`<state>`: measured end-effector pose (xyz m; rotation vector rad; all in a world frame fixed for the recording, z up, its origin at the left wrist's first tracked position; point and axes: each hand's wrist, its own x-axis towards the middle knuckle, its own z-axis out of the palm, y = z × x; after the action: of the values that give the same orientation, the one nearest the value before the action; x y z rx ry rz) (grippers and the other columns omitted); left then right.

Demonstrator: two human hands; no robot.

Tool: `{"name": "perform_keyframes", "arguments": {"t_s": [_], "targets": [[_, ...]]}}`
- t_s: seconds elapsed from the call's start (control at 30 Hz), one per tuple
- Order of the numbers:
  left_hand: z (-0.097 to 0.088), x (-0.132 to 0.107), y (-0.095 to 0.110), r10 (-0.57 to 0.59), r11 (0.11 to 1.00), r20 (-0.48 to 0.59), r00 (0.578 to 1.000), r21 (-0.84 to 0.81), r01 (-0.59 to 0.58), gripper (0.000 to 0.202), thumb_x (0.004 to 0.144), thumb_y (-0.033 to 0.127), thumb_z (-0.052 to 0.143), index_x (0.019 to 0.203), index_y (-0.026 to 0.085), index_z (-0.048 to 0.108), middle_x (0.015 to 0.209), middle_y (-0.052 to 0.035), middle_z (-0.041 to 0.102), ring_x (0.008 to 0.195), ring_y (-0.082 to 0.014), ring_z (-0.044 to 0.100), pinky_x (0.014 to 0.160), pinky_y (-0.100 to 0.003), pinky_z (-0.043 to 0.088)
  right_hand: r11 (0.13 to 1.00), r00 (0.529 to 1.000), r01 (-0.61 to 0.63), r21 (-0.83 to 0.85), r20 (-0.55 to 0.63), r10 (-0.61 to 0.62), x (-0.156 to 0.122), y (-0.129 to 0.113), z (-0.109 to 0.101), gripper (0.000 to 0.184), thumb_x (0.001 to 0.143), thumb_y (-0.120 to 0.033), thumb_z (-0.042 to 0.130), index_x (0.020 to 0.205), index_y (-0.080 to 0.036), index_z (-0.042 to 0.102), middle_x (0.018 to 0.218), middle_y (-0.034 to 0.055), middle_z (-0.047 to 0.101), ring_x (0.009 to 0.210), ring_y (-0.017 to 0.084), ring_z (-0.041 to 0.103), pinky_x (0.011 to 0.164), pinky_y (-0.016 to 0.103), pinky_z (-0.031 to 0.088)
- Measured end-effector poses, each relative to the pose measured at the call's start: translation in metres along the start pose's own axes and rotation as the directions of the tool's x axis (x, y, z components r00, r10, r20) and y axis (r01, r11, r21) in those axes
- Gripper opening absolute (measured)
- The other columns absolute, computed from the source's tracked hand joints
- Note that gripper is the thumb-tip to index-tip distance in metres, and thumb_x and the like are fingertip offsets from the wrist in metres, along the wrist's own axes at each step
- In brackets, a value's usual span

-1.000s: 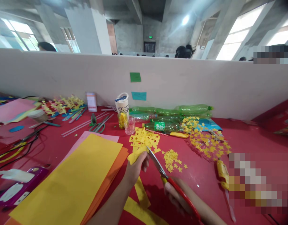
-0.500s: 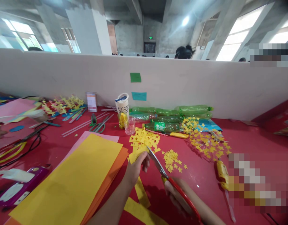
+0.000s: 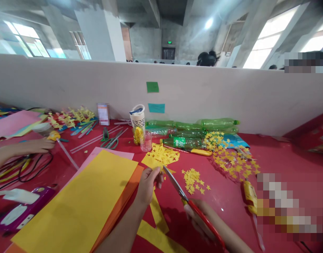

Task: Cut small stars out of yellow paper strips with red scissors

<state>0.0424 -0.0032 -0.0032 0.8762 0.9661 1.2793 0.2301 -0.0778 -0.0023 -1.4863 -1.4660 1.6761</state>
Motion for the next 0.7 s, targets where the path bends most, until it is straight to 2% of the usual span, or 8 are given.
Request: {"name": "perform_keyframes", "arguments": {"t_s": [0.13, 0.43, 0.57, 0.7], "targets": [[0.000, 0.001, 0.002, 0.030, 0.999, -0.028, 0.999, 0.019, -0.030, 0.024, 0.079, 0.035, 0.058, 0.066, 0.015, 0.057, 0.050, 0.0034, 0.055, 0.040, -0.0068, 0.045, 0.041, -0.020, 0.034, 1.000, 1.000, -0.004, -0.007, 0.028, 0.004, 0.002, 0.003, -0.001, 0.052, 0.074, -0.071, 0.051, 0.063, -0.020, 0.042, 0.044, -0.0093, 0.033, 0.035, 0.005, 0.028, 0.036, 0.019, 0.020], [-0.005, 0.003, 0.007, 0.081, 0.965, 0.014, 0.997, 0.250, -0.082, 0.030, 0.080, 0.039, 0.056, 0.062, 0.016, 0.052, 0.051, 0.0039, 0.054, 0.039, -0.0076, 0.047, 0.040, -0.020, 0.035, 0.994, 0.990, 0.052, -0.092, 0.134, -0.040, -0.010, -0.010, -0.006, 0.051, 0.082, -0.070, 0.039, 0.070, -0.020, 0.039, 0.049, -0.0098, 0.034, 0.038, 0.005, 0.033, 0.037, 0.018, 0.024], [-0.007, 0.004, 0.007, 0.068, 0.954, 0.029, 0.997, 0.290, -0.073, 0.031, 0.079, 0.039, 0.056, 0.059, 0.016, 0.051, 0.049, 0.0040, 0.053, 0.038, -0.0078, 0.047, 0.040, -0.020, 0.035, 0.992, 0.995, 0.060, -0.113, 0.084, -0.051, -0.011, -0.015, -0.007, 0.049, 0.083, -0.066, 0.043, 0.068, -0.020, 0.040, 0.048, -0.0098, 0.032, 0.039, 0.005, 0.029, 0.038, 0.018, 0.023], [-0.007, 0.004, 0.009, 0.049, 0.962, 0.024, 0.998, 0.266, -0.054, 0.029, 0.078, 0.039, 0.057, 0.060, 0.016, 0.052, 0.048, 0.0040, 0.053, 0.038, -0.0078, 0.046, 0.040, -0.020, 0.034, 0.999, 0.998, 0.012, -0.048, 0.055, -0.009, -0.010, -0.015, -0.005, 0.045, 0.082, -0.060, 0.051, 0.067, -0.019, 0.043, 0.046, -0.0106, 0.032, 0.037, 0.004, 0.028, 0.036, 0.017, 0.021]]}}
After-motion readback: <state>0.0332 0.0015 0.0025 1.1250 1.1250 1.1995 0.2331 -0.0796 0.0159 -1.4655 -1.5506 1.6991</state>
